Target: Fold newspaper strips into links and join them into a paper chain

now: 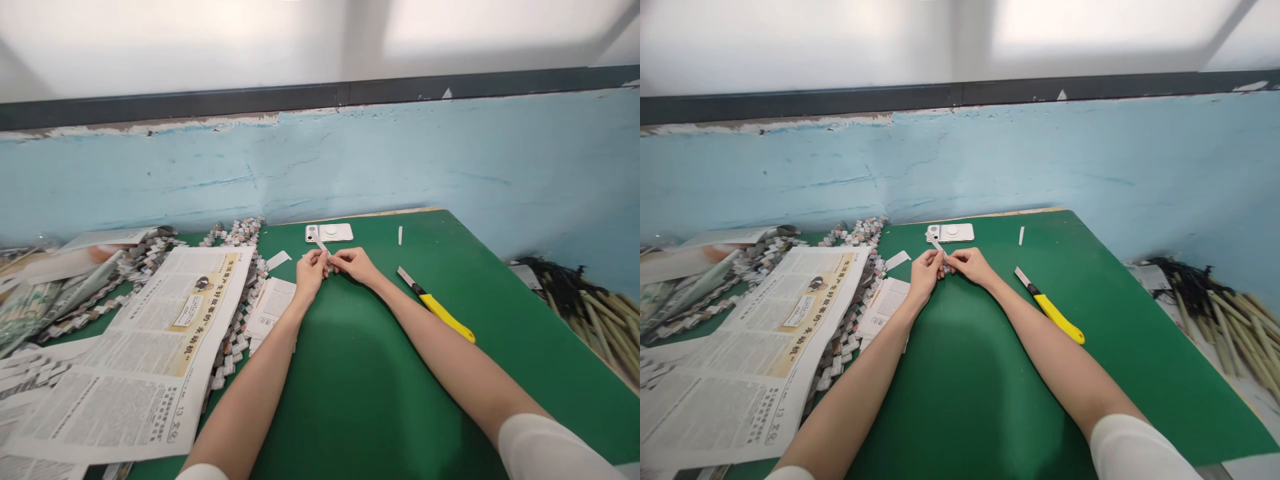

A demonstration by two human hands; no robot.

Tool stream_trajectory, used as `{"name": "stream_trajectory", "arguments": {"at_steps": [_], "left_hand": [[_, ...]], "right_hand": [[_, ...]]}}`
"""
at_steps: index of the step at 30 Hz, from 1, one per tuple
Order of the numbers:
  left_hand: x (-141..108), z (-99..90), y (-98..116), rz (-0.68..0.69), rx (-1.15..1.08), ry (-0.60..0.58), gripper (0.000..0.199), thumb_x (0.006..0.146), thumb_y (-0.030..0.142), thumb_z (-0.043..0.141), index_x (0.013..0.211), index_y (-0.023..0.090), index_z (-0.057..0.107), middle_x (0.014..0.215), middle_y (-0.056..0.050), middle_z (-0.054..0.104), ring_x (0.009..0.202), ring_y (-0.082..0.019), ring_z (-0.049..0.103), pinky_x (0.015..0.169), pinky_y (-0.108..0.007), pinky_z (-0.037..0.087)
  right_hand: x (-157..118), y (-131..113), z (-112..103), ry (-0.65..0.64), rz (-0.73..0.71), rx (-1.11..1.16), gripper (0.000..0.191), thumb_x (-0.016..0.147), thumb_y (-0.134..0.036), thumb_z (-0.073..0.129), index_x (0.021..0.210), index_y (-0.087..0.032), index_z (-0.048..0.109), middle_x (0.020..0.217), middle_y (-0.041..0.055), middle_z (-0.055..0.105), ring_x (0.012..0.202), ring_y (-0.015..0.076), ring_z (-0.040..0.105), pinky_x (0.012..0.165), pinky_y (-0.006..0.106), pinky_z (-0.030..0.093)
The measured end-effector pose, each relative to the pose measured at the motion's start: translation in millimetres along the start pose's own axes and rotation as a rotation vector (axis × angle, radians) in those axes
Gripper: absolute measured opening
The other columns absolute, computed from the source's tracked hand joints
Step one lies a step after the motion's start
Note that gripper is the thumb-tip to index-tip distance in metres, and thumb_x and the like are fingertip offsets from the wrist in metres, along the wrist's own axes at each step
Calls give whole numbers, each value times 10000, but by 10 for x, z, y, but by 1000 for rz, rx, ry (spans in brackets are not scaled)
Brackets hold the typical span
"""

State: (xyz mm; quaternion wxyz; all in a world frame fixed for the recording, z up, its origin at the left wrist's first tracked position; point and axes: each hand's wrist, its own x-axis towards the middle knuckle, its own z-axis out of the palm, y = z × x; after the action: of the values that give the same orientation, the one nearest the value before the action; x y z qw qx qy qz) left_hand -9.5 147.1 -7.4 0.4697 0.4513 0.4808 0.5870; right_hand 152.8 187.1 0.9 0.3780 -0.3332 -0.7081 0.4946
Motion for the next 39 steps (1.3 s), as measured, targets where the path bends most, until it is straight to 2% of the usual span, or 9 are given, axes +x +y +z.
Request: {"name": "stream_trajectory", "arguments": {"at_steps": [5, 8, 15, 20, 26, 29, 31, 34, 39], "left_hand": [[-7, 11, 31, 92, 130, -49, 322, 871, 491, 691, 832, 179, 622, 642, 29, 583, 548, -104, 524, 548, -228, 404], [-13, 20, 36, 37, 183, -134, 278, 889, 443, 656, 799, 197, 563, 575, 63, 524, 459, -92, 459, 496, -228, 352], [-42, 44, 63, -18, 206, -259, 225, 883, 347, 637, 778, 199, 505, 649, 41, 625, 466, -81, 498, 493, -210, 358], [-56, 48, 78, -74, 192, -294, 222, 932, 366, 584, 832, 209, 463, 693, 22, 686, 387, -69, 480, 462, -215, 352], [-13, 40, -10, -78, 109, -268, 279, 956, 440, 597, 857, 217, 462, 463, 112, 423, 375, -68, 354, 436, -197, 237], [0, 36, -29, -83, 110, -291, 276, 968, 451, 590, 891, 204, 493, 453, 101, 462, 366, -67, 353, 432, -195, 244], [3, 36, -29, -114, 115, -317, 272, 978, 454, 571, 967, 184, 542, 511, 49, 592, 372, -80, 435, 422, -192, 274], [12, 36, -33, -172, 85, -341, 308, 981, 434, 565, 1063, 140, 606, 739, -80, 762, 502, -124, 632, 417, -187, 342], [49, 23, -72, -170, 43, -261, 271, 957, 364, 614, 1020, 106, 664, 1009, -172, 793, 669, -160, 735, 456, -193, 460]], "right_hand": [[38, 23, -11, 180, -10, 45, 529, 868, -680, 656, 723, -172, 689, 593, -10, 564, 538, 114, 433, 540, 273, 363], [61, 64, -10, 267, -8, 116, 467, 831, -639, 720, 821, -172, 716, 592, -27, 530, 536, 111, 414, 529, 271, 341], [73, 128, -4, 270, -4, 139, 444, 746, -603, 801, 837, -173, 734, 716, 16, 648, 625, 146, 522, 579, 284, 415], [73, 130, -5, 312, 6, 167, 434, 738, -590, 808, 786, -173, 701, 696, 8, 625, 604, 133, 499, 565, 279, 404], [80, 153, -8, 377, -10, 200, 393, 756, -541, 809, 744, -179, 659, 654, -16, 558, 566, 111, 435, 540, 272, 364], [88, 164, -8, 412, -14, 197, 379, 741, -527, 823, 774, -181, 673, 680, -9, 585, 587, 120, 471, 560, 274, 397], [90, 166, -9, 440, -20, 193, 368, 724, -508, 838, 821, -185, 692, 694, -7, 605, 603, 128, 497, 578, 276, 422], [85, 167, -7, 465, -37, 167, 342, 717, -482, 846, 839, -192, 712, 711, 3, 641, 623, 141, 532, 604, 284, 457], [63, 170, 14, 480, -68, 111, 284, 741, -456, 836, 807, -191, 755, 775, 39, 723, 667, 170, 602, 646, 312, 496]]}}
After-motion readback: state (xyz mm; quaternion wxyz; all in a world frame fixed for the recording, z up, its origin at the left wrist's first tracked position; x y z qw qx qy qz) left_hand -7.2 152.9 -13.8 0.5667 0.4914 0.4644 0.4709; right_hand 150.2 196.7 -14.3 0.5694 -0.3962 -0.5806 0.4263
